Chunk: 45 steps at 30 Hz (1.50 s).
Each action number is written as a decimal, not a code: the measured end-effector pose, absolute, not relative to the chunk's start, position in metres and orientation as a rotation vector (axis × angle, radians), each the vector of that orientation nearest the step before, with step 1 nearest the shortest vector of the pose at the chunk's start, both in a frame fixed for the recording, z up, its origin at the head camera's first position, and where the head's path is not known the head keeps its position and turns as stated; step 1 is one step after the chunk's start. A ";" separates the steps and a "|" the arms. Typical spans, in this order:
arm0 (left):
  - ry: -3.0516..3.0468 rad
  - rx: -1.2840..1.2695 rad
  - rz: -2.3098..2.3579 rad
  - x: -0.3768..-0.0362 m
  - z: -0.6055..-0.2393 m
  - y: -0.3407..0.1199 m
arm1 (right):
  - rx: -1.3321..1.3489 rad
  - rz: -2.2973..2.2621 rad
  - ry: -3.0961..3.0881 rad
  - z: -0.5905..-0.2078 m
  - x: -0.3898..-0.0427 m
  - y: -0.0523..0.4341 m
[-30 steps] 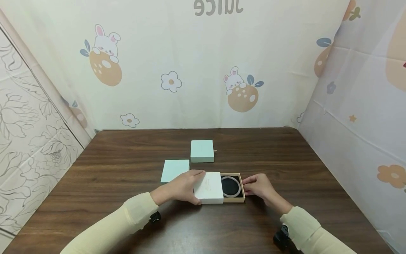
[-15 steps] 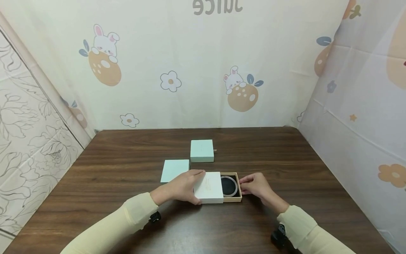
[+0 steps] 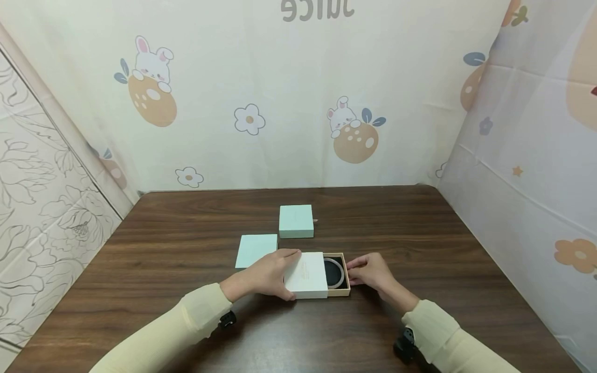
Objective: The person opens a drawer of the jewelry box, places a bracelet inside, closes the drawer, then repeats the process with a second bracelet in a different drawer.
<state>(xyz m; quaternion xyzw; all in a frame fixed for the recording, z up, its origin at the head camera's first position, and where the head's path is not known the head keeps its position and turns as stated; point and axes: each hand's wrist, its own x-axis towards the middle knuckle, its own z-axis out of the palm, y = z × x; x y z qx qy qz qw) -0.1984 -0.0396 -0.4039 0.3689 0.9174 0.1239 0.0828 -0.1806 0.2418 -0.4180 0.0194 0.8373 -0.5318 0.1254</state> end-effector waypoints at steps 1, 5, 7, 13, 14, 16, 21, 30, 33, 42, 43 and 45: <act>2.739 1.099 0.369 -0.198 -0.404 -0.040 | 0.065 -1.546 2.439 -0.418 -0.181 0.241; 2.744 1.100 0.358 -0.198 -0.406 -0.040 | 0.060 -1.555 2.423 -0.419 -0.180 0.236; 2.742 1.098 0.353 -0.197 -0.406 -0.040 | 0.059 -1.574 2.411 -0.420 -0.180 0.234; 2.739 1.110 0.360 -0.197 -0.405 -0.040 | 0.061 -1.599 2.389 -0.420 -0.180 0.227; 2.738 1.113 0.365 -0.197 -0.404 -0.040 | 0.069 -1.593 2.391 -0.420 -0.180 0.226; 2.736 1.113 0.365 -0.197 -0.404 -0.040 | 0.084 -1.579 2.395 -0.420 -0.180 0.223; 2.739 1.115 0.365 -0.197 -0.403 -0.040 | 0.093 -1.557 2.400 -0.419 -0.182 0.217; 2.745 1.124 0.366 -0.198 -0.404 -0.040 | 0.058 -1.615 2.348 -0.421 -0.183 0.209; 2.745 1.117 0.365 -0.197 -0.404 -0.040 | 0.052 -1.615 2.345 -0.422 -0.183 0.205; 2.745 1.106 0.376 -0.199 -0.404 -0.039 | 0.069 -1.569 2.380 -0.421 -0.186 0.197; 2.744 1.104 0.377 -0.199 -0.403 -0.040 | 0.068 -1.565 2.383 -0.420 -0.186 0.196; 2.743 1.096 0.374 -0.200 -0.403 -0.040 | 0.081 -1.559 2.383 -0.420 -0.186 0.195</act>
